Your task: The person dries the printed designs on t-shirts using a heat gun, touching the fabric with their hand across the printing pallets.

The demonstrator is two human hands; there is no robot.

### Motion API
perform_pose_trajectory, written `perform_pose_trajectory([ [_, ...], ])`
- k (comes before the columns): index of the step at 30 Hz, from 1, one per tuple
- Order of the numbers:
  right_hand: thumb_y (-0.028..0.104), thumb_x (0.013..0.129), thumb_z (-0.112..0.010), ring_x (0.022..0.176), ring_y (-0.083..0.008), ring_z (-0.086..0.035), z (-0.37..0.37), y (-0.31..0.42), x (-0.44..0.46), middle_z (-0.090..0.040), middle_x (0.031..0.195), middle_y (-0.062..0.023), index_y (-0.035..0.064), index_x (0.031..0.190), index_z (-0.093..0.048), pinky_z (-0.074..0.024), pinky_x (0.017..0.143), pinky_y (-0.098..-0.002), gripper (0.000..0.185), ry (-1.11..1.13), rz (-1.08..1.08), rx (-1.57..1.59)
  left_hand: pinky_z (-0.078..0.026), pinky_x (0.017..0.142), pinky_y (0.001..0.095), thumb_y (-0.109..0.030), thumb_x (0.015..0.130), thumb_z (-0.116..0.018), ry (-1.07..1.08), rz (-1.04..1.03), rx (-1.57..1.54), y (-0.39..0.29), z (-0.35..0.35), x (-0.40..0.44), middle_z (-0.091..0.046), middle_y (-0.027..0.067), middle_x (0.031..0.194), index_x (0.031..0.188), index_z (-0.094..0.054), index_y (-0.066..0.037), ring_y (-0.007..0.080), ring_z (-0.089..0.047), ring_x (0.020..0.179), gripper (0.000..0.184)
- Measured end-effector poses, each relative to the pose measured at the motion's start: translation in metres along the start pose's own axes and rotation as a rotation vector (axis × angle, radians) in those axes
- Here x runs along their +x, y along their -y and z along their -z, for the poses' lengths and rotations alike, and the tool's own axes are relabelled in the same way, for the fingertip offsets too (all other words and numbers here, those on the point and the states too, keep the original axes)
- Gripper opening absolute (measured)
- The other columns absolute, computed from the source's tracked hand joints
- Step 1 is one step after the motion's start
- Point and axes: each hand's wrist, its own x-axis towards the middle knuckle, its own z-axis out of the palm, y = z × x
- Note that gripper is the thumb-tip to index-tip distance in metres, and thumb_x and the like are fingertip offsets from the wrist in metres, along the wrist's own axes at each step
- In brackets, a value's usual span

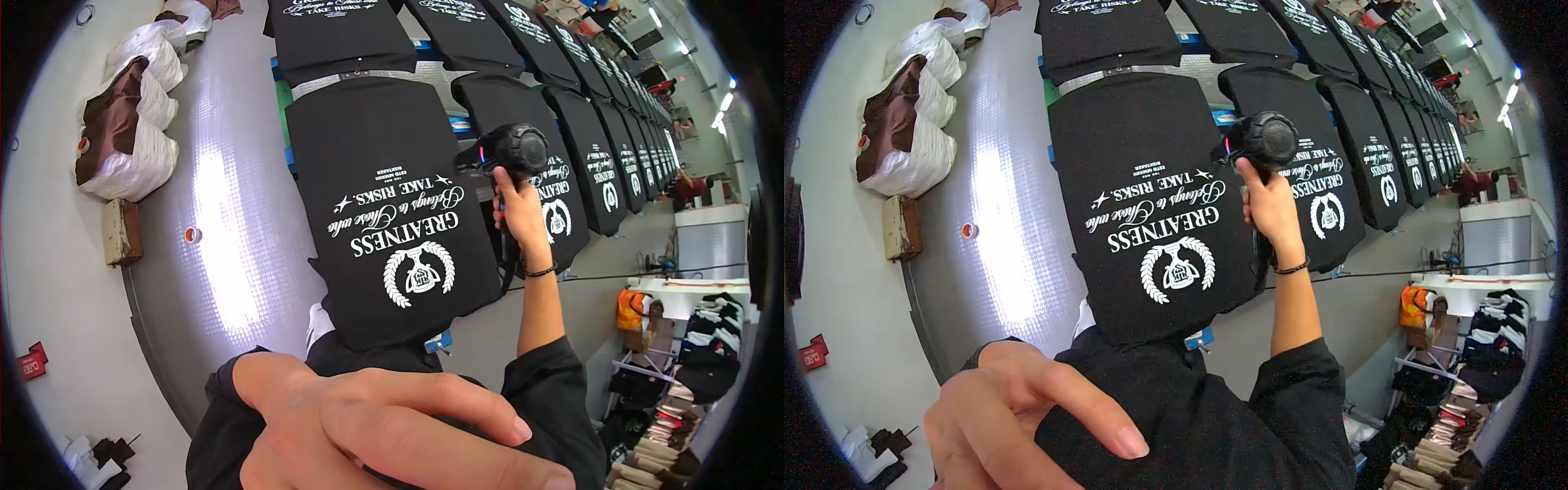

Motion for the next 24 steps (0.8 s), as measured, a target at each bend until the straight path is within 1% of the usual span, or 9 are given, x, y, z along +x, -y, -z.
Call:
perform_pose_trajectory([
  [3,0.05,0.094,-0.059,0.045,-0.0105,-0.049,0.02,-0.014,-0.006,-0.052,0.061,-0.0014,0.0056,0.083,-0.052,-0.0402,0.041,-0.0263,0.047,0.061,-0.097,0.131,-0.05,0.074,0.0455,-0.04,0.105,-0.031,0.009,0.011,-0.001,0.01,-0.012,-0.003,-0.07,-0.0016,0.111,0.104,-0.075,-0.017,0.0278,-0.061,0.1,0.05],
  [6,0.054,0.095,-0.056,0.045,-0.0116,-0.049,0.024,-0.027,-0.014,-0.051,0.061,-0.0019,0.0046,0.086,-0.052,-0.0407,0.042,-0.027,0.05,0.049,0.059,-0.097,-0.05,0.074,0.0457,-0.04,0.105,-0.032,0.009,0.035,0.012,0.024,-0.032,-0.01,-0.07,-0.0011,0.111,0.104,-0.075,-0.017,0.0282,-0.061,0.1,0.049],
  [9,0.047,0.093,-0.063,0.045,-0.011,-0.051,0.04,-0.04,-0.02,-0.054,0.06,-0.0027,0.0015,0.081,-0.056,-0.0424,0.043,-0.0267,0.047,0.159,-0.148,0.31,-0.05,0.075,0.0459,-0.04,0.105,-0.033,0.011,0.045,0.039,0.035,-0.054,-0.018,-0.07,-0.0006,0.111,0.103,-0.075,-0.017,0.0286,-0.062,0.1,0.049],
  [12,0.048,0.093,-0.063,0.046,-0.0102,-0.051,0.047,-0.046,-0.03,-0.054,0.061,-0.0022,0.0043,0.08,-0.053,-0.041,0.043,-0.0261,0.047,0.125,0.057,0.002,-0.05,0.076,0.0461,-0.04,0.104,-0.033,-0.002,0.043,0.073,0.047,-0.076,-0.027,-0.07,0.0,0.111,0.103,-0.075,-0.017,0.029,-0.062,0.1,0.048],
  [14,0.049,0.095,-0.058,0.046,-0.0112,-0.05,0.056,-0.057,-0.025,-0.052,0.062,-0.0021,0.0053,0.088,-0.053,-0.0408,0.043,-0.0252,0.045,0.189,-0.001,0.174,-0.05,0.076,0.0462,-0.041,0.104,-0.034,-0.012,0.039,0.102,0.05,-0.088,-0.035,-0.07,0.0003,0.11,0.103,-0.075,-0.017,0.0292,-0.062,0.099,0.047],
  [16,0.058,0.093,-0.057,0.046,-0.0108,-0.05,0.066,-0.059,-0.027,-0.053,0.063,-0.0017,0.0057,0.087,-0.052,-0.0408,0.042,-0.0248,0.052,0.239,-0.086,0.328,-0.05,0.076,0.0463,-0.041,0.104,-0.034,-0.025,0.026,0.135,0.051,-0.097,-0.042,-0.07,0.0007,0.11,0.103,-0.075,-0.017,0.0295,-0.062,0.099,0.047],
  [19,0.062,0.091,-0.056,0.047,-0.0106,-0.051,0.062,-0.06,-0.03,-0.053,0.064,-0.0018,0.0055,0.087,-0.053,-0.0412,0.043,-0.0251,0.057,0.243,0.125,0.092,-0.05,0.077,0.0465,-0.041,0.104,-0.035,-0.042,0.004,0.182,0.044,-0.11,-0.057,-0.07,0.0012,0.11,0.103,-0.075,-0.017,0.0299,-0.062,0.099,0.046],
  [22,0.06,0.092,-0.056,0.048,-0.0107,-0.051,0.06,-0.054,-0.028,-0.053,0.064,-0.0017,0.0053,0.086,-0.052,-0.042,0.045,-0.0252,0.055,0.334,0.01,0.301,-0.05,0.078,0.0467,-0.041,0.103,-0.036,-0.05,-0.017,0.207,0.039,-0.115,-0.061,-0.07,0.0018,0.11,0.103,-0.075,-0.017,0.0302,-0.062,0.099,0.046],
  [24,0.06,0.092,-0.055,0.048,-0.0104,-0.051,0.047,-0.045,-0.032,-0.053,0.064,-0.0014,0.0058,0.086,-0.052,-0.0419,0.045,-0.0252,0.055,0.297,0.057,0.227,-0.05,0.078,0.0469,-0.041,0.103,-0.037,-0.06,-0.038,0.217,0.029,-0.114,-0.067,-0.07,0.0021,0.11,0.103,-0.075,-0.017,0.0305,-0.063,0.099,0.045],
])
